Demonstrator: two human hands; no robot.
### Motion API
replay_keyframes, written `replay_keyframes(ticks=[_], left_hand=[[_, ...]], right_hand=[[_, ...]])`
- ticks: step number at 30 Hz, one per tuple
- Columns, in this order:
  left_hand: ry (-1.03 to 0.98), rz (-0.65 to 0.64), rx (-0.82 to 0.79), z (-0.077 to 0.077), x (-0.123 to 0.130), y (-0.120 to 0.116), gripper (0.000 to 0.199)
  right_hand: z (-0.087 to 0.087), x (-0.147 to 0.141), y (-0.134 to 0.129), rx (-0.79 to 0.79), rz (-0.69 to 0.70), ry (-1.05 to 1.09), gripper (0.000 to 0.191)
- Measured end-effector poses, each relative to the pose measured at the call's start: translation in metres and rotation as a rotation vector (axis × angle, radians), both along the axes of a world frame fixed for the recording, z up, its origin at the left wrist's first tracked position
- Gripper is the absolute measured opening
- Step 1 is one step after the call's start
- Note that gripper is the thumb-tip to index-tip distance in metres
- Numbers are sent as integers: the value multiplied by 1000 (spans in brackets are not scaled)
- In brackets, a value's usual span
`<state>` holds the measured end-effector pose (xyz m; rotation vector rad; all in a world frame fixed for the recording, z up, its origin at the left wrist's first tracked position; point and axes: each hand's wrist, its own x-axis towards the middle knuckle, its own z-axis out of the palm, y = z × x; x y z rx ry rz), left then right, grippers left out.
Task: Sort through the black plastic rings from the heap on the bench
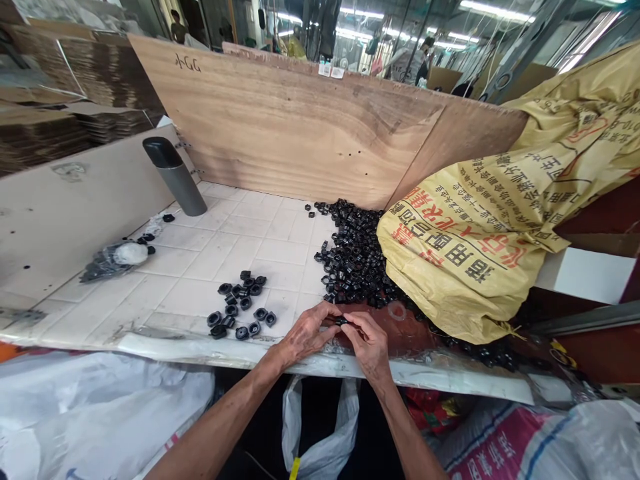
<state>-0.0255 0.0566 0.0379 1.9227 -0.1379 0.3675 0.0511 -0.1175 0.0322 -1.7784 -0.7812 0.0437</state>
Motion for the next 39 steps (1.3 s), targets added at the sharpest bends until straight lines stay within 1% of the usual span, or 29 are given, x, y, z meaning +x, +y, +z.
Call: replay_keyframes(ticks=[3, 6, 8, 10, 12, 15, 17, 19, 21, 23, 27, 29, 33, 36, 37, 39], left_hand=[[-61, -11, 29, -1, 1, 1, 22], [-96, -40, -12, 2, 2, 1, 20], [-98, -57, -67, 4, 2, 0, 18], [-80, -67, -132, 7, 2, -1, 16], [-39, -69, -201, 8, 3, -3, 16], [50, -50, -326, 6, 4, -4, 17], [113, -28, -401, 2, 5, -5, 18], [142, -15, -458, -1, 6, -5, 18], [125, -21, -491, -4, 7, -6, 19], [85, -26, -481, -5, 7, -6, 19], [46, -13, -389, -1, 7, -5, 18], [56, -9, -358, 0, 7, -4, 17], [72, 3, -347, -2, 8, -5, 17], [73, -9, -364, -6, 9, -5, 17], [73, -9, -366, -6, 9, -5, 17], [78, 1, -368, -6, 9, -5, 17]], right_hand=[[-5, 0, -1, -3, -15, -2, 17], [-9, 0, -2, 3, -75, 12, 19], [-7, -1, -2, 18, -86, 10, 15], [-3, -1, -2, 32, -61, -11, 9], [2, -1, -2, 41, -35, -27, 7], [6, 0, -2, 45, -15, -31, 6], [6, 1, -2, 40, 3, -18, 6], [3, 1, -2, 51, 12, 46, 9], [0, 1, -2, 73, 3, 136, 19], [-2, 2, -1, 72, -23, 180, 23], [-3, 4, 0, 0, -87, 270, 21], [-3, 5, -1, -3, -79, 280, 19], [-3, 7, -3, 58, -52, 205, 15], [-4, 7, -5, 67, -23, 255, 29], [-5, 7, -5, 60, -8, 260, 29], [-5, 7, -4, 47, 3, 249, 23]])
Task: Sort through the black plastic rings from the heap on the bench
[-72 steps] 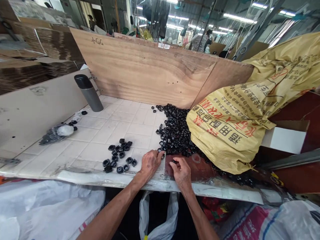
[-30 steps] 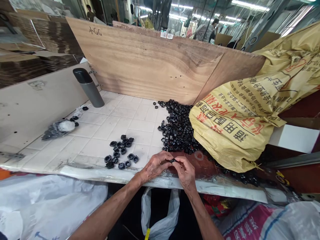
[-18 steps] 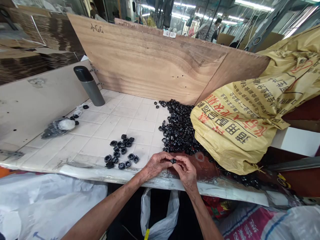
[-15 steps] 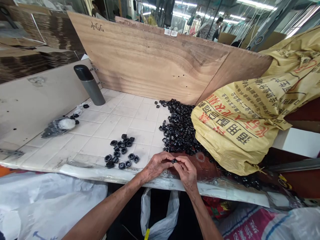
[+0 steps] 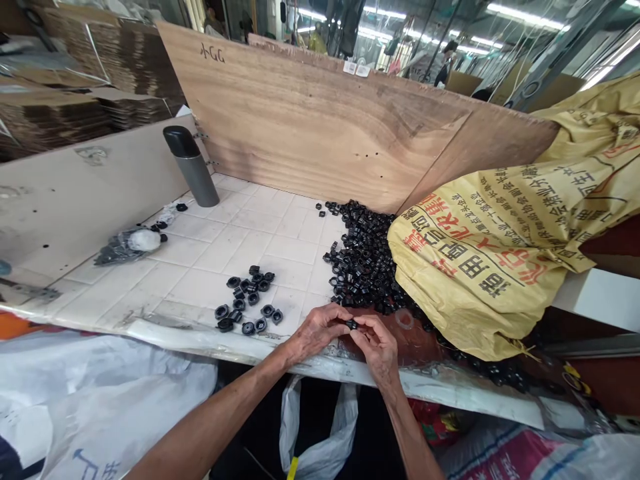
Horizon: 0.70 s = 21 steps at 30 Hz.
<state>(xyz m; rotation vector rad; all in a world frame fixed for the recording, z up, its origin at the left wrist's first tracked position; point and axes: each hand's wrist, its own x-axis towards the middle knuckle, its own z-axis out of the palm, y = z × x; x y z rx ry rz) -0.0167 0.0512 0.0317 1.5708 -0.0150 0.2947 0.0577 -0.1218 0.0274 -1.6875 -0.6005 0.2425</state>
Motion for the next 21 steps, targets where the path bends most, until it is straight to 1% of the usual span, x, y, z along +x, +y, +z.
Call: replay_keyframes(ticks=[2, 7, 11, 13, 17, 21], left_hand=[[1, 10, 10, 2, 0, 0, 18], [-40, 6, 88, 8, -2, 1, 18], [-50, -1, 95, 10, -3, 1, 17], [-49, -11, 90, 11, -3, 0, 16], [0, -18, 37, 11, -3, -1, 15], [129, 2, -113, 7, -1, -1, 21]], right_hand=[[1, -1, 1, -9, -9, -11, 20], [3, -3, 2, -25, -28, -29, 23], [4, -5, 3, -56, -36, 37, 26], [5, -5, 4, -70, -40, 19, 24], [8, -6, 4, -60, -27, -66, 21], [10, -3, 3, -63, -2, -243, 13]])
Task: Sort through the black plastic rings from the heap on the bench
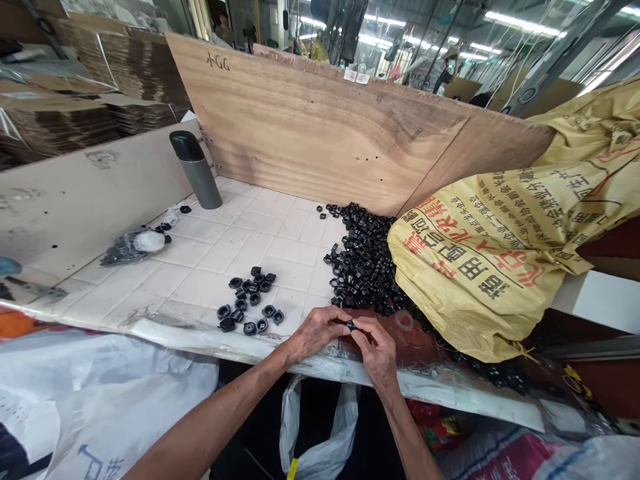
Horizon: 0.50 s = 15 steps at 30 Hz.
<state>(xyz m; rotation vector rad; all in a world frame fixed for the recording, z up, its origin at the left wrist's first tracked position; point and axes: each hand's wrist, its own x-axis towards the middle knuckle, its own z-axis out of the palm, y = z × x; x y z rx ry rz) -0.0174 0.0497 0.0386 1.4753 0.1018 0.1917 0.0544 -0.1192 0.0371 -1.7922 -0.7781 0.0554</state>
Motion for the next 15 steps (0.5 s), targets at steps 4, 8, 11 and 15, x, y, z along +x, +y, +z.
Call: replay_keyframes(ticks=[4, 8, 11, 15], left_hand=[[32, -15, -124, -2, 1, 0, 28], [-119, 4, 48, -1, 1, 0, 18], [-186, -18, 164, -1, 1, 0, 13], [-195, -43, 203, -2, 1, -1, 12]], right_hand=[[-5, 1, 0, 6, -16, -13, 15], [-11, 0, 2, -101, -94, -39, 20], [-15, -1, 3, -188, -133, -173, 33], [-14, -2, 3, -242, -157, -228, 45]])
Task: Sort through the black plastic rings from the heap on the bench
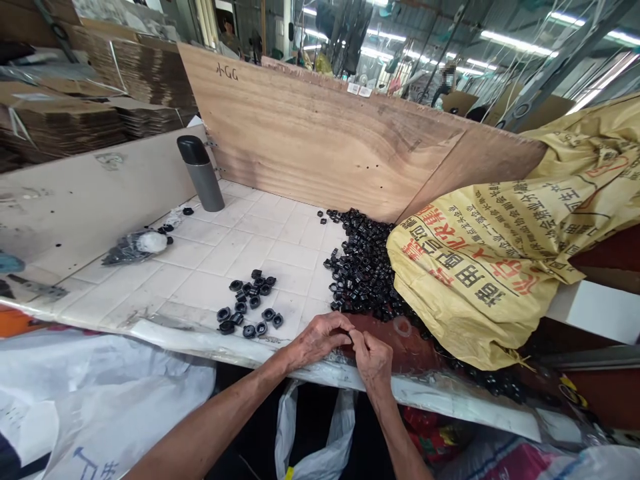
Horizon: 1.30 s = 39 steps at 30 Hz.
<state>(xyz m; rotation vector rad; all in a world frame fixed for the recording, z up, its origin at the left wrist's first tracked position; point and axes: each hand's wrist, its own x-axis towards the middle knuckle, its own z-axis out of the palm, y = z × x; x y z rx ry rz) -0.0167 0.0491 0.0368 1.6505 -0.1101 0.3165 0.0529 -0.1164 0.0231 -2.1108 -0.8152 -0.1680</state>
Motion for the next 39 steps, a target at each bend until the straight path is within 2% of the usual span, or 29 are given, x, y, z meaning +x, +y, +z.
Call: replay_keyframes(ticks=[3, 5, 6, 8, 9, 12, 15, 19, 21, 23, 25, 30, 35, 39], left_hand=[[4, 22, -5, 3, -1, 0, 14], [22, 27, -20, 5, -2, 1, 15], [32, 28, -29, 5, -2, 1, 15], [45, 38, -45, 6, -2, 2, 15], [52, 44, -49, 5, -2, 2, 15], [66, 61, -49, 2, -1, 3, 16], [61, 62, -49, 0, 0, 3, 17], [55, 81, -55, -1, 0, 3, 16], [57, 94, -47, 0, 0, 3, 15], [64, 97, -47, 2, 0, 3, 15], [83, 88, -67, 4, -1, 2, 16], [108, 72, -95, 4, -2, 2, 16], [81, 51, -4, 0, -1, 2, 16], [-72, 26, 176, 1, -4, 1, 16]], right_hand=[[5, -2, -3, 89, -54, 113, 45], [8, -3, -5, 186, -59, 249, 33], [10, -3, -5, 224, -36, 314, 27], [11, -3, -6, 250, 48, 394, 33], [10, -3, -6, 241, 82, 399, 38], [7, -2, -4, 148, 71, 304, 26], [6, -3, -3, 80, 13, 210, 42], [11, -3, -4, 122, 64, 274, 44], [14, -3, -4, 129, 47, 307, 47], [16, -3, -4, 141, 15, 299, 41], [17, -2, -4, 143, 45, 280, 31], [14, -1, -3, 119, 78, 246, 24], [8, 1, -3, 144, 126, 341, 25], [8, 1, -1, 129, 102, 470, 28]])
